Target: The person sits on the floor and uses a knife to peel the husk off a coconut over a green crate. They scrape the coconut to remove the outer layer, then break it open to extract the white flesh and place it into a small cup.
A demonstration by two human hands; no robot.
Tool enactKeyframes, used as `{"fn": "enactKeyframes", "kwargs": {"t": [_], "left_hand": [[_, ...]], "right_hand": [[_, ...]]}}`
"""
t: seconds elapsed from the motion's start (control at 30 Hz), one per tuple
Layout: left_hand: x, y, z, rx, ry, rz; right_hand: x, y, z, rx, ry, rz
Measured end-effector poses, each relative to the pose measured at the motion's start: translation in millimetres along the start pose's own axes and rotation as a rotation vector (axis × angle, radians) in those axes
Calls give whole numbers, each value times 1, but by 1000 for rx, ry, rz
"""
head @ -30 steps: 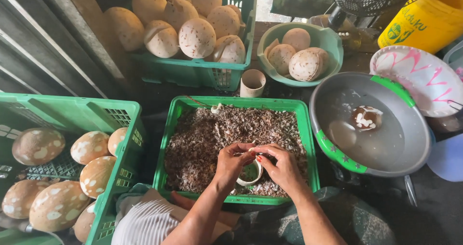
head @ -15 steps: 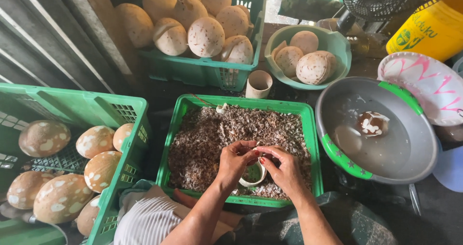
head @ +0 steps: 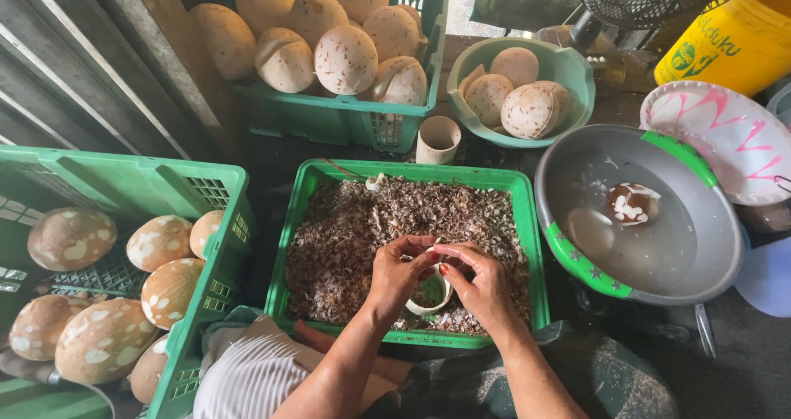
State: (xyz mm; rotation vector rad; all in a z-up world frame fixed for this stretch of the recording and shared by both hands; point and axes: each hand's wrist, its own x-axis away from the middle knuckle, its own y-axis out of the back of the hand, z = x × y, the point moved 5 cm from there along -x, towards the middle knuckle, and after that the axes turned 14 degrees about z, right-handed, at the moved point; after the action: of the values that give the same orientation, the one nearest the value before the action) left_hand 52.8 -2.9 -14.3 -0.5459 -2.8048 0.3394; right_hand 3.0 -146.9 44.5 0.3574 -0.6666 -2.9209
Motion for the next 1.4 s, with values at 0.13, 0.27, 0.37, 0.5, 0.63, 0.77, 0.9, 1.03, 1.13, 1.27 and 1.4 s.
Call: {"fn": "enactKeyframes", "kwargs": {"t": [0.13, 0.27, 0.37, 0.5, 0.63, 0.77, 0.9, 1.03, 1.13, 1.27, 1.4], "left_hand": [[1, -3, -8, -10, 6, -12], [2, 0, -7, -7, 5, -19], [7, -2, -14, -16, 10, -22], [4, -1, -15, -6, 3, -16], [3, -3, -10, 29, 17, -10], [3, -4, -11, 58, 33, -16], [-1, 2, -1, 39, 33, 0], [-1, 1, -2, 19, 17, 5], [-3, 2, -1, 22, 13, 0], [1, 2, -6, 5, 19, -17], [2, -1, -7, -3, 30, -17]], "right_hand": [[-2, -2, -11, -24, -13, -19], [-2, -4, -13, -30, -16, -21], [-2, -5, -13, -47, 0, -36], [-3, -6, -14, -31, 26, -41], [-5, -4, -9, -16, 38, -32], [-9, 0, -1, 0, 41, -30], [-7, 1, -10, 15, 21, -28], [-7, 2, -20, 41, -6, -36], [-7, 2, -22, 35, -31, -10], [-7, 1, -18, 10, -40, 54], [-7, 2, -23, 13, -41, 61]]}}
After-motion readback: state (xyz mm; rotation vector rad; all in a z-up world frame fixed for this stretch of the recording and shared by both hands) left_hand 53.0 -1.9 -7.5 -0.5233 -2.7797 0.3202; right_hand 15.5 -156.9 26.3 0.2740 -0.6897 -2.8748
